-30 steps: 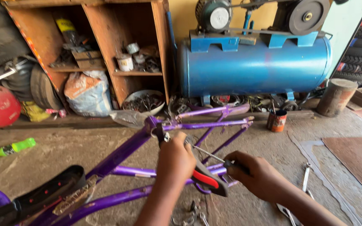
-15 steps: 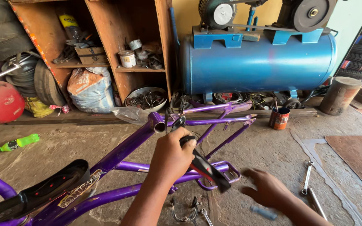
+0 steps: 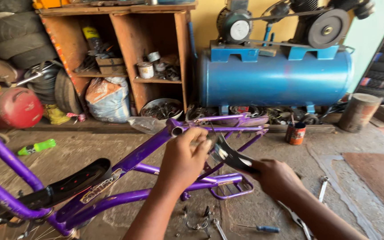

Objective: The person uses a screwdriver and a wrench to install a metal bracket and bolts onto a purple bicycle frame. The person handles the frame and small parts by hand while tightening components with the tools.

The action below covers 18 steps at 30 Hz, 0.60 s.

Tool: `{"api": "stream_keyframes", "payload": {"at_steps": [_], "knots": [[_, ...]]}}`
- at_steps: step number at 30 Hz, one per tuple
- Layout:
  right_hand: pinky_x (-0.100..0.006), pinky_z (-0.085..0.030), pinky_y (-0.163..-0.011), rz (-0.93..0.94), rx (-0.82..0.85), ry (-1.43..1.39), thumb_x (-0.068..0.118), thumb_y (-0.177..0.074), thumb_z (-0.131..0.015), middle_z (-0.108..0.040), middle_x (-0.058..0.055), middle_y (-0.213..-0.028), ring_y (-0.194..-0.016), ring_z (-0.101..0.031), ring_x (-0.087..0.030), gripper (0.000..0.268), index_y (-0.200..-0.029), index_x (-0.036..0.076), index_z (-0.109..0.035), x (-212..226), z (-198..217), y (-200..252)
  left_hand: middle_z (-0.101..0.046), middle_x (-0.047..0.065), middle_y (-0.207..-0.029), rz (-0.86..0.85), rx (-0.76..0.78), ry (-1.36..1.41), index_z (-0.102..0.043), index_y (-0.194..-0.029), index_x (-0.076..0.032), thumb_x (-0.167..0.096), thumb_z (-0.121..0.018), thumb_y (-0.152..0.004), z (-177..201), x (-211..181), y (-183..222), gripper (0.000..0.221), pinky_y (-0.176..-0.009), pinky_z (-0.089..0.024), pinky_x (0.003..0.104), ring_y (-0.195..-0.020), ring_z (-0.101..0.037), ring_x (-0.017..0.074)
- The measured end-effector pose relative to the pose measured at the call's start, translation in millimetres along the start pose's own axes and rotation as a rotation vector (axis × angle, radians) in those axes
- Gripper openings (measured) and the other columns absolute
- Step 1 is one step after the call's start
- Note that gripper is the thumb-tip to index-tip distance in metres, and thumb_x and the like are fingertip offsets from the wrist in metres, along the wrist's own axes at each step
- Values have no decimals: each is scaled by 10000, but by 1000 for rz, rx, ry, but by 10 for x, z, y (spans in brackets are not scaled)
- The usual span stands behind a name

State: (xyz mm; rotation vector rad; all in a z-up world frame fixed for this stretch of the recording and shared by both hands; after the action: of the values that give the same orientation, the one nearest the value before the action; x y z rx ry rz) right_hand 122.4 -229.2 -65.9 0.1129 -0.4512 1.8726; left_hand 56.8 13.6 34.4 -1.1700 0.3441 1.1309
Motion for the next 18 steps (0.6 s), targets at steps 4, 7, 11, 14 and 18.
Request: {"api": "stream_keyframes", "payload": {"at_steps": [4, 7, 11, 14, 18], "knots": [[-434, -608, -818, -222, 262, 139, 246, -940, -620, -767, -101, -963, -874, -761, -304, 207, -1099, 234, -753, -950, -872, -117, -810, 76, -867, 278, 224, -199, -730, -1024, -101, -262, -671, -948, -21, 645, 66, 187, -665, -599, 304, -748, -790, 159], [-436, -618, -832, -229, 243, 177, 152, -905, -601, -791, -95, -933, -900, -778, -299, 208, -997, 217, -776, -1626, -1432, -192, -801, 64, -913, 373, 372, -299, -728, -1057, -123, -290, -688, -934, -268, 1079, -116, 211, -734, -604, 340, -794, -775, 172], [-443, -618, -853, -374, 325, 255, 140, -934, -566, -790, -85, -942, -932, -778, -287, 224, -991, 229, -764, -2303, -2244, -492, -768, 59, -1023, 462, 557, -359, -675, -1178, -138, -313, -697, -916, -733, 1599, -411, 316, -818, -595, 390, -885, -761, 220], [-436, -627, -825, -397, 323, 273, 155, -957, -555, -783, -109, -935, -900, -783, -300, 195, -1023, 199, -733, -2509, -2689, -916, -758, 109, -1037, 395, 607, -419, -688, -1210, -127, -340, -745, -867, -1084, 1907, -628, 408, -869, -571, 423, -963, -728, 270], [-456, -607, -822, -382, 274, 159, 171, -893, -629, -776, -128, -937, -910, -757, -333, 188, -1039, 205, -742, -2607, -3112, -1468, -736, 126, -1087, 412, 599, -442, -680, -1218, -120, -339, -748, -863, -1412, 2371, -890, 423, -905, -557, 437, -1020, -715, 309]]}}
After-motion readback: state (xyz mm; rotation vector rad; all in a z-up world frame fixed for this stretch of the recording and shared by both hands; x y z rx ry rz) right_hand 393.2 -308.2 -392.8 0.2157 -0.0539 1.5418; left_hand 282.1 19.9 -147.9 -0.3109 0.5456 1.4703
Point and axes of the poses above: each hand's wrist, its own y-axis away from the middle knuckle, its own z-axis out of the back of the hand, x = y × z, the point moved 7 cm from there along -y, towards the middle knuckle
